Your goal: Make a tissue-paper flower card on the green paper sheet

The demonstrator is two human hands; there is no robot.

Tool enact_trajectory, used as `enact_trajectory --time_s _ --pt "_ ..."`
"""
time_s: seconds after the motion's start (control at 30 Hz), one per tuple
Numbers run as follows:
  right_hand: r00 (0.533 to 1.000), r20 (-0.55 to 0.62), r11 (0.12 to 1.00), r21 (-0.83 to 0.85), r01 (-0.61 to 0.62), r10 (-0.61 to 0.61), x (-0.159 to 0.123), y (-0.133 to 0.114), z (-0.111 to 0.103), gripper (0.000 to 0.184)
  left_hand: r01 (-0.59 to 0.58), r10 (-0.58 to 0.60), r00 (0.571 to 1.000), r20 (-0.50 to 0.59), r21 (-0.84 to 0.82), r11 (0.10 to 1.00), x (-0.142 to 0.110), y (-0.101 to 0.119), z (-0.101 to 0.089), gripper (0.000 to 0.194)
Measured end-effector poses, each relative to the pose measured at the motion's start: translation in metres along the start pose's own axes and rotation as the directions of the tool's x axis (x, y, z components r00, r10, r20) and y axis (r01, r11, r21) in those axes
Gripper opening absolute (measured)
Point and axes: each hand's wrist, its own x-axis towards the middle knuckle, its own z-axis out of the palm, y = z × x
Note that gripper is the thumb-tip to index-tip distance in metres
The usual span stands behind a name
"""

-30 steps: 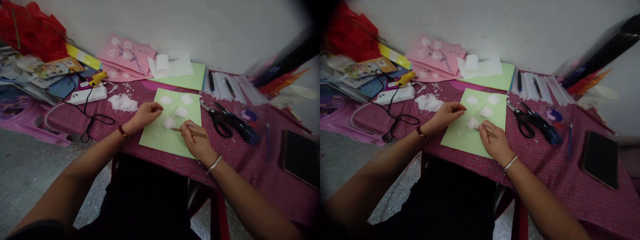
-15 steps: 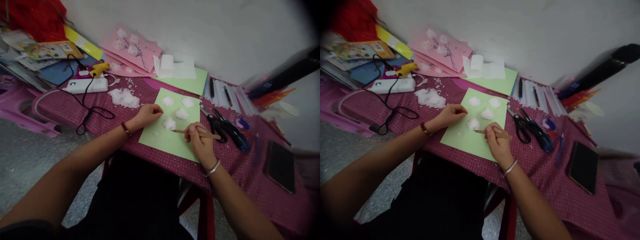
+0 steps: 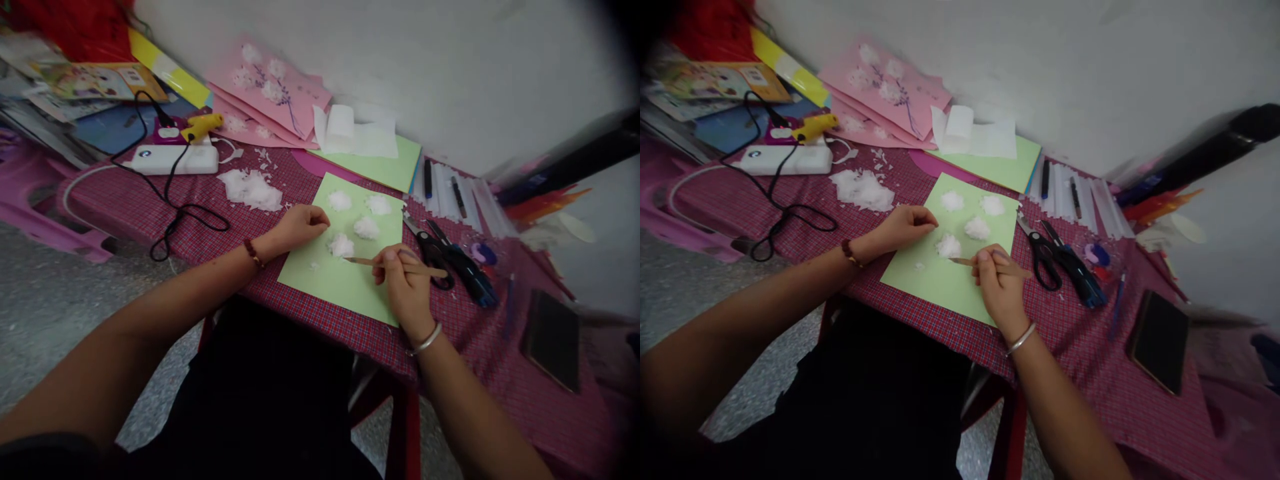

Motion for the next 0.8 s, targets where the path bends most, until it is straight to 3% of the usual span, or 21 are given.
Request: enact_trajectory --time_s 0.1,0.2,0.33,0.43,0.53,0.6,0.7,0.73,0.8 --pt "0.994 -0.092 0.990 0.136 -0.045 0.058 0.004 0.002 -0.004 0.029 0.042 -0.041 0.999 0.025 -0.052 0.998 -0.001 0.010 -0.008 0.015" --pt "0.991 -0.102 0.985 0.158 -0.072 0.088 0.005 0.003 -0.007 0.029 0.071 -0.060 0.990 0.128 -0.083 0.994 0.000 0.022 -0.015 0.015" --pt "0.998 0.000 0.997 0.048 -0.060 0.060 0.002 -0.002 -0.004 0.031 0.032 -0.015 0.948 0.318 -0.048 0.998 0.007 0.031 -0.014 0.018" --pt "0.993 0.106 0.998 -0.034 -0.050 0.053 -0.002 -0.004 -0.002 0.031 -0.037 0.038 0.931 0.364 -0.010 0.999 0.014 0.034 -0.018 0.019" --pt "0.987 0.148 0.989 -0.142 -0.036 0.058 -0.005 -0.006 -0.005 0.031 -0.110 0.095 0.963 0.254 0.045 0.993 0.018 0.034 -0.049 0.015" --pt "0.986 0.147 0.981 -0.184 -0.055 0.083 -0.004 -0.009 -0.008 0.029 -0.119 0.115 0.992 0.044 0.091 0.989 0.017 0.033 -0.085 0.010" --pt "0.986 0.151 0.970 -0.241 -0.036 0.075 0.001 -0.015 -0.013 0.030 -0.042 0.098 0.952 -0.289 0.194 0.980 0.011 0.027 -0.140 0.005" --pt "0.985 0.156 0.966 -0.257 -0.026 0.067 0.003 -0.015 -0.014 0.032 -0.007 0.086 0.940 -0.330 0.233 0.973 0.007 0.023 -0.154 0.005" --pt "0.987 0.146 0.957 -0.290 -0.024 0.069 0.003 -0.008 -0.016 0.035 0.042 0.049 0.958 -0.284 0.304 0.952 -0.001 0.012 -0.170 0.008"
